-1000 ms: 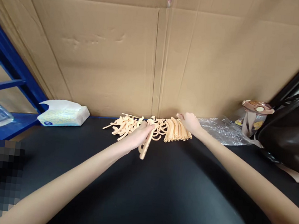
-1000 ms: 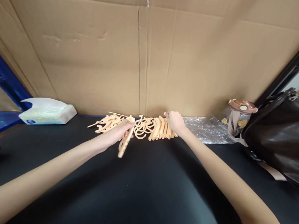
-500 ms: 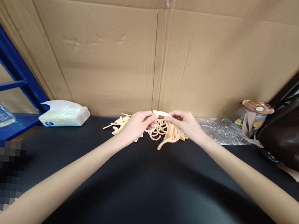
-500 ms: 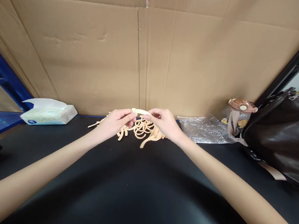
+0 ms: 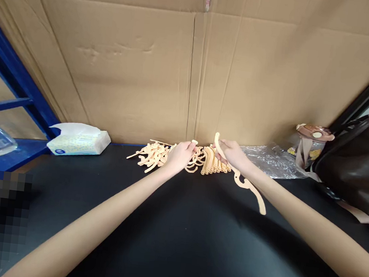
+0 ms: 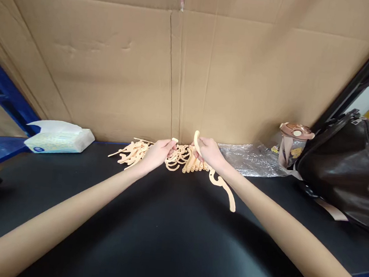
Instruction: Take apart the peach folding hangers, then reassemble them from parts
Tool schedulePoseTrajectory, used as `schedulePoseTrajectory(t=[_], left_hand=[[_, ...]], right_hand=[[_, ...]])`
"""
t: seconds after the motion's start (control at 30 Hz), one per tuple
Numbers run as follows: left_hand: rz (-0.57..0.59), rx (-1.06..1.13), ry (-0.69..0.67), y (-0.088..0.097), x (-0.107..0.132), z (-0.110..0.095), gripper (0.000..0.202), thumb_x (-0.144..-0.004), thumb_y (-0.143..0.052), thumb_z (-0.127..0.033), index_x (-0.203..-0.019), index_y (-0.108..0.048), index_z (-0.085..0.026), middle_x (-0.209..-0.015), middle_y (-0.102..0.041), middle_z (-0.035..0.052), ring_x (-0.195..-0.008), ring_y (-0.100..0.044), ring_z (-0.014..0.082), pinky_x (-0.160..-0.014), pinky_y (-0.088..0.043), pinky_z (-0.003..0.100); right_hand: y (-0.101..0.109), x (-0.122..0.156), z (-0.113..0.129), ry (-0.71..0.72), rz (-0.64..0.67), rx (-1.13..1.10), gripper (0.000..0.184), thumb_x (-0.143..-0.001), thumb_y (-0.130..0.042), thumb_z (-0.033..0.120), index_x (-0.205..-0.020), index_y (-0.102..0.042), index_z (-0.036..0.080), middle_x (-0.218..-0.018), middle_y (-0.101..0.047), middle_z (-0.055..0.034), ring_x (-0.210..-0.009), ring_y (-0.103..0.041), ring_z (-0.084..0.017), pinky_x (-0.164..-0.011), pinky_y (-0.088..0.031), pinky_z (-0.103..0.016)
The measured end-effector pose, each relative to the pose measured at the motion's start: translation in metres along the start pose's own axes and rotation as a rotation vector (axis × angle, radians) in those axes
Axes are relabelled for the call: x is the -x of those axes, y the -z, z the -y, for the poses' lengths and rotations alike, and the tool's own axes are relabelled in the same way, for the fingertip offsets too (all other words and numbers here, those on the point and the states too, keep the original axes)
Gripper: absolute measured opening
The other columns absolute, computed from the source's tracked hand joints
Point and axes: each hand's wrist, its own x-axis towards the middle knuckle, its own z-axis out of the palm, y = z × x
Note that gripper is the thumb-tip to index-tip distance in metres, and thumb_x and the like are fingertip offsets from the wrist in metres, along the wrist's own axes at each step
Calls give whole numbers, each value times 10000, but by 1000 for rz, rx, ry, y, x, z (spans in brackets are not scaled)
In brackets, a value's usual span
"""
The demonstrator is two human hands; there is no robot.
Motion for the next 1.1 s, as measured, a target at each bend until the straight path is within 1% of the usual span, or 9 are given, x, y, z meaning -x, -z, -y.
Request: schedulePoseTrajectory(t=[0.17,0.27,0.33,0.4,0.47,0.63,0.77,0.93,1.1], left_hand=[[11,-70,-17,1,9,1,435,-907,-352,-440,-1099,-597,-136,-1312,-514,144,-1315,-333,291,-1073,-234,435],[263,42,-27,8,36,-10,567,-946,-190,-494,-981,-666,-189,-1136,-652,81,-1149,-539,227,-1006,-368,373],[493,294,43,18,52,-15,455,-917,-355,-507,-904,-663,-173,-1052,-680,82,-1062,-597,224,-953,-426,357],[474,520,127,30,62,-18,259,-857,-544,-408,-852,-614,-159,-973,-685,80,-960,-636,204,-880,-479,336],[357,608,189,39,64,-20,183,-841,-581,-338,-816,-553,-159,-865,-675,65,-790,-652,165,-692,-528,278],[247,370,175,38,61,-25,178,-903,-461,-262,-753,-477,-168,-570,-547,-21,-452,-506,88,-331,-359,146],[258,326,158,20,68,-27,200,-930,-355,-250,-736,-373,-206,-492,-409,-91,-331,-391,69,-266,-344,158],[220,322,125,12,84,-36,194,-943,-322,-305,-769,-334,-220,-528,-431,-95,-323,-366,50,-258,-255,119],[254,417,139,16,90,-49,209,-954,-317,-322,-776,-336,-215,-521,-361,-107,-345,-285,24,-330,-236,105]], right_hand=[[12,2,-7,-26,-187,-194,231,-875,-407,338,-720,-491,188,-585,-505,17,-451,-427,-84,-418,-321,-219],[18,10,-2,-36,-257,-356,166,-856,-431,346,-781,-456,200,-653,-540,11,-514,-500,-92,-463,-387,-223],[22,17,2,-49,-257,-482,145,-822,-492,341,-815,-437,207,-726,-598,-11,-638,-586,-124,-551,-457,-248],[25,25,4,-37,-166,-461,162,-799,-534,334,-820,-433,209,-738,-623,-16,-708,-616,-153,-610,-478,-277],[26,34,7,40,-26,-179,161,-804,-546,348,-815,-472,205,-740,-633,-13,-700,-611,-162,-621,-459,-288],[10,56,23,216,39,505,230,-838,-552,357,-1013,-578,210,-777,-671,-8,-665,-610,-176,-567,-376,-273],[-2,66,40,278,41,475,269,-895,-476,336,-1118,-553,208,-751,-676,-4,-669,-627,-172,-590,-400,-272],[-1,68,44,209,118,255,251,-944,-406,387,-1055,-552,214,-783,-668,7,-671,-621,-141,-590,-432,-249],[-2,64,31,458,-3,578,239,-952,-328,218,-991,-556,156,-778,-653,-65,-694,-607,-175,-593,-415,-273]])
